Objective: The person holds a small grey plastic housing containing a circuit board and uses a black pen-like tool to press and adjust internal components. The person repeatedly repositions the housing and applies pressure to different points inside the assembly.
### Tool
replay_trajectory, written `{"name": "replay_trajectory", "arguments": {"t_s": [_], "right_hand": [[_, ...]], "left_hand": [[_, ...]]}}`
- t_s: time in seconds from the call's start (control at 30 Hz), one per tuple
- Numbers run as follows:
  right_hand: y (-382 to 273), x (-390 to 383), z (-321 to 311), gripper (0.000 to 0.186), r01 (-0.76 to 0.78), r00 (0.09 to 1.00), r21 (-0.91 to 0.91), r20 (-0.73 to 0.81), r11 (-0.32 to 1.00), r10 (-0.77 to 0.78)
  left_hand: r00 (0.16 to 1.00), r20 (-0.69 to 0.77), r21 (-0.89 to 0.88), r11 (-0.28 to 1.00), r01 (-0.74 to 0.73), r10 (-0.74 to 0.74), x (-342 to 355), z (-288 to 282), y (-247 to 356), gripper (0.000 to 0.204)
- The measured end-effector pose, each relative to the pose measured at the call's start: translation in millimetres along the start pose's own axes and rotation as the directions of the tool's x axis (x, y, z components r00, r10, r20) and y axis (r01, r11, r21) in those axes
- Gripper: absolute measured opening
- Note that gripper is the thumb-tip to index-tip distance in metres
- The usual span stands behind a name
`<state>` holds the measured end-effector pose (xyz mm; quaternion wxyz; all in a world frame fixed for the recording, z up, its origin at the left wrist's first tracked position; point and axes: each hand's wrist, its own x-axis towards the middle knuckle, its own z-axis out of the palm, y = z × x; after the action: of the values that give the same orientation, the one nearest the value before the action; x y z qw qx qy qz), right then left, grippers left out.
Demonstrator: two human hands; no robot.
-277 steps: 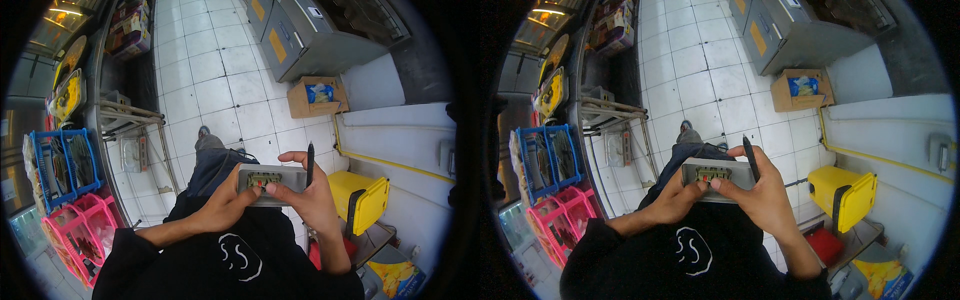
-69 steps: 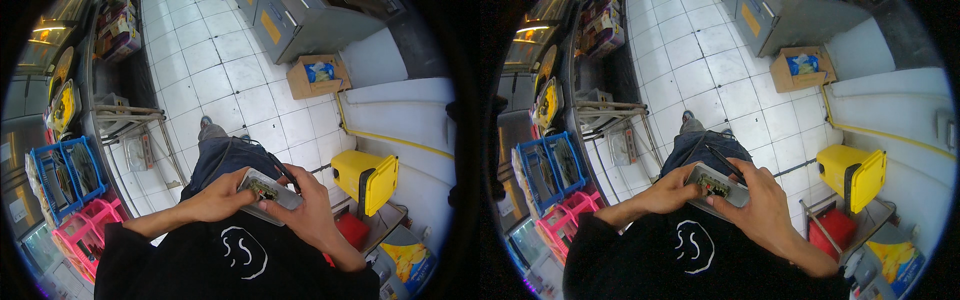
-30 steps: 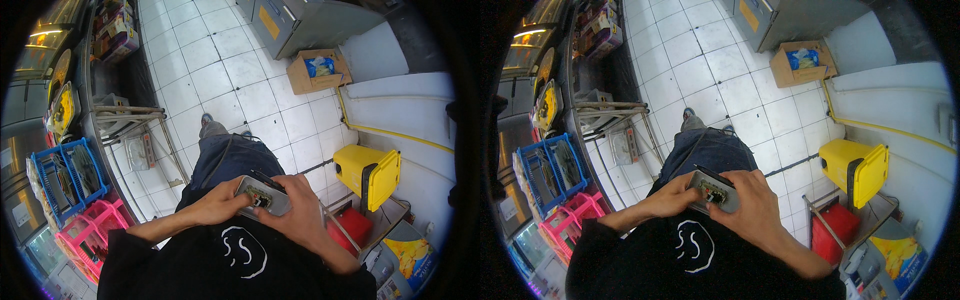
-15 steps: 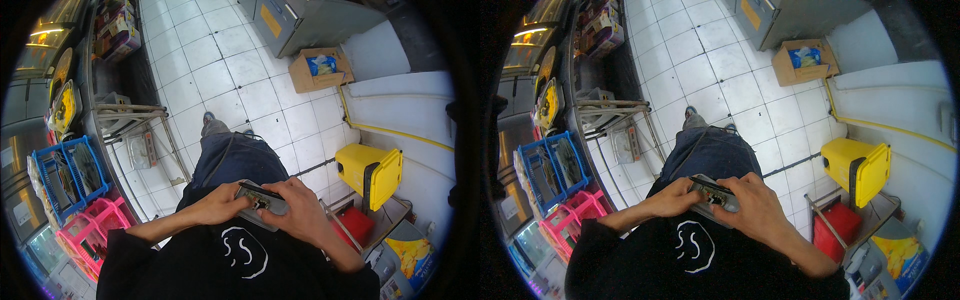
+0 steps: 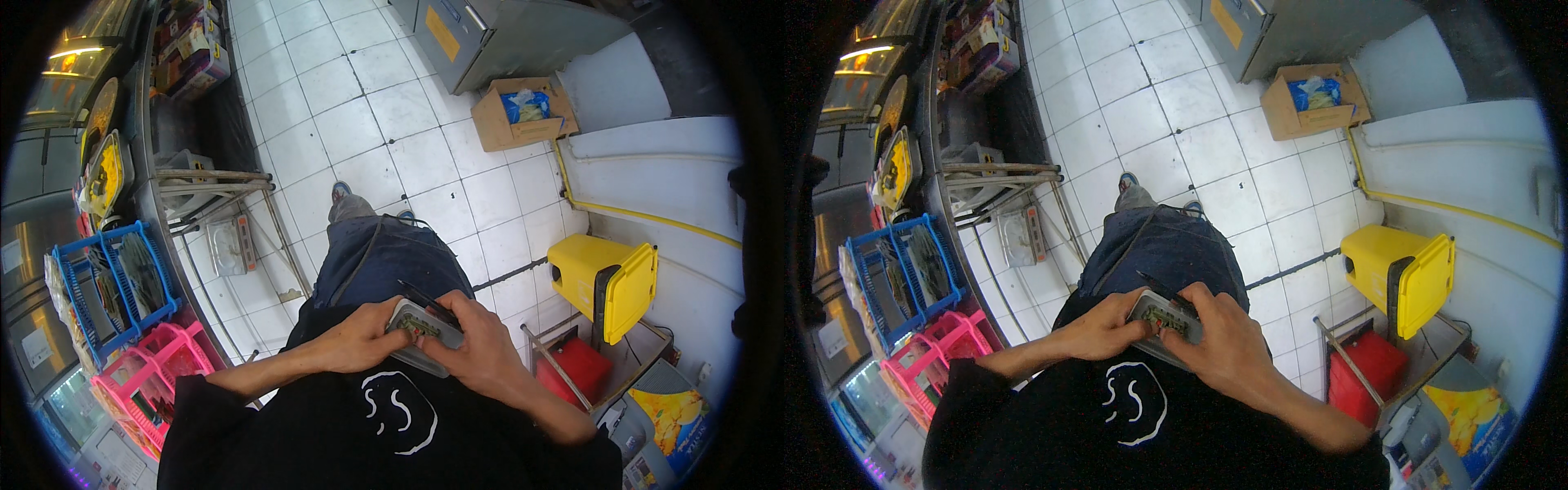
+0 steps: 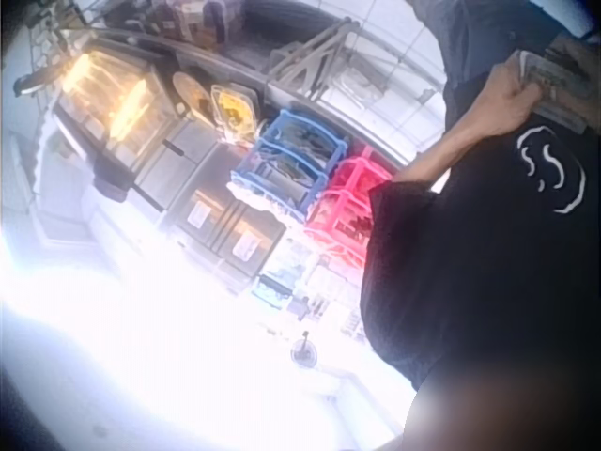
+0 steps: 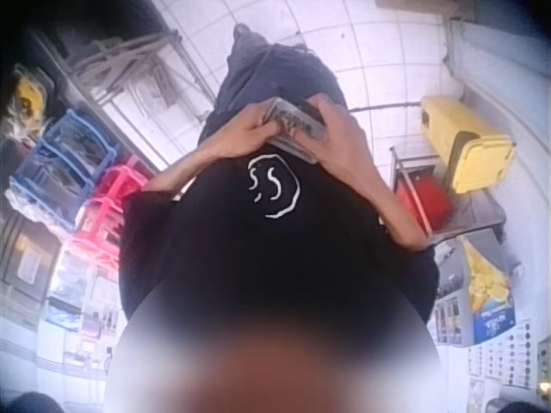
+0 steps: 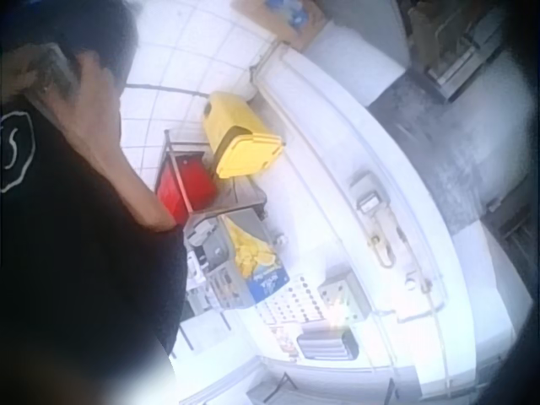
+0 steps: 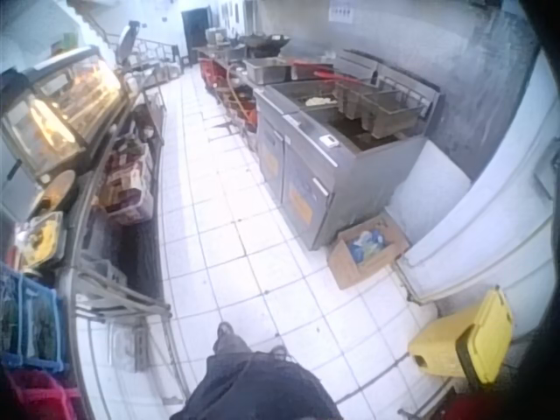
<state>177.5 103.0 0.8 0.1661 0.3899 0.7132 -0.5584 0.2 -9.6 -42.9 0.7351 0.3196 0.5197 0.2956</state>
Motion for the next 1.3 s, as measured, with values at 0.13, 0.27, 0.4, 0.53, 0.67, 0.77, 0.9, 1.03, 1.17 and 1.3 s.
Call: {"name": "replay_trajectory", "arguments": {"t_s": [0.13,0.27,0.4,0.53,0.67,0.77,0.9,1.03,1.17,1.3], "right_hand": [[2.5,-0.3,3.7,0.039,0.041,0.998,-0.064,-0.049,0.997,-0.044],[3.2,0.6,-0.3,0.040,0.075,0.996,-0.041,-0.038,0.996,-0.077],[1.8,-1.1,-7.9,0.041,0.137,0.989,-0.126,-0.039,0.983,-0.143],[2.8,2.5,-10.5,0.042,0.132,0.991,-0.171,-0.003,0.976,-0.135],[6.1,5.1,-10.0,0.045,0.304,0.943,-0.246,-0.057,0.920,-0.327],[7.6,7.4,-10.8,0.048,0.383,0.903,-0.302,-0.077,0.873,-0.423],[6.0,8.8,-9.2,0.046,0.446,0.857,-0.404,-0.063,0.799,-0.511],[1.8,7.1,0.4,0.045,0.373,0.884,-0.397,-0.122,0.839,-0.451],[1.4,5.1,7.9,0.047,0.321,0.901,-0.380,-0.161,0.868,-0.404],[3.3,3.4,13.1,0.048,0.338,0.881,-0.403,-0.181,0.851,-0.436]], "left_hand": [[1.000,-0.005,0.013,1.000,0.013,-0.013,3.5,0.6,-0.4,0.023],[1.000,0.013,0.004,1.000,0.013,-0.014,3.7,-3.1,1.9,0.025],[0.995,0.016,0.037,0.995,0.098,-0.099,3.7,-5.5,4.0,0.027],[0.988,0.030,0.080,0.986,0.148,-0.151,6.3,-3.8,2.9,0.027],[0.997,0.020,0.002,0.997,0.076,-0.076,6.7,-6.0,1.6,0.026],[0.993,0.040,-0.046,0.993,0.112,-0.110,5.4,-6.6,2.3,0.025],[0.991,0.070,-0.086,0.989,0.117,-0.111,6.2,-7.0,3.8,0.025],[0.988,0.034,-0.089,0.985,0.150,-0.148,5.6,-4.4,4.3,0.026],[0.989,0.066,0.010,0.991,0.135,-0.136,8.5,-6.4,2.6,0.025],[0.998,0.036,-0.012,0.999,0.051,-0.051,6.7,-5.0,0.0,0.024]]}}
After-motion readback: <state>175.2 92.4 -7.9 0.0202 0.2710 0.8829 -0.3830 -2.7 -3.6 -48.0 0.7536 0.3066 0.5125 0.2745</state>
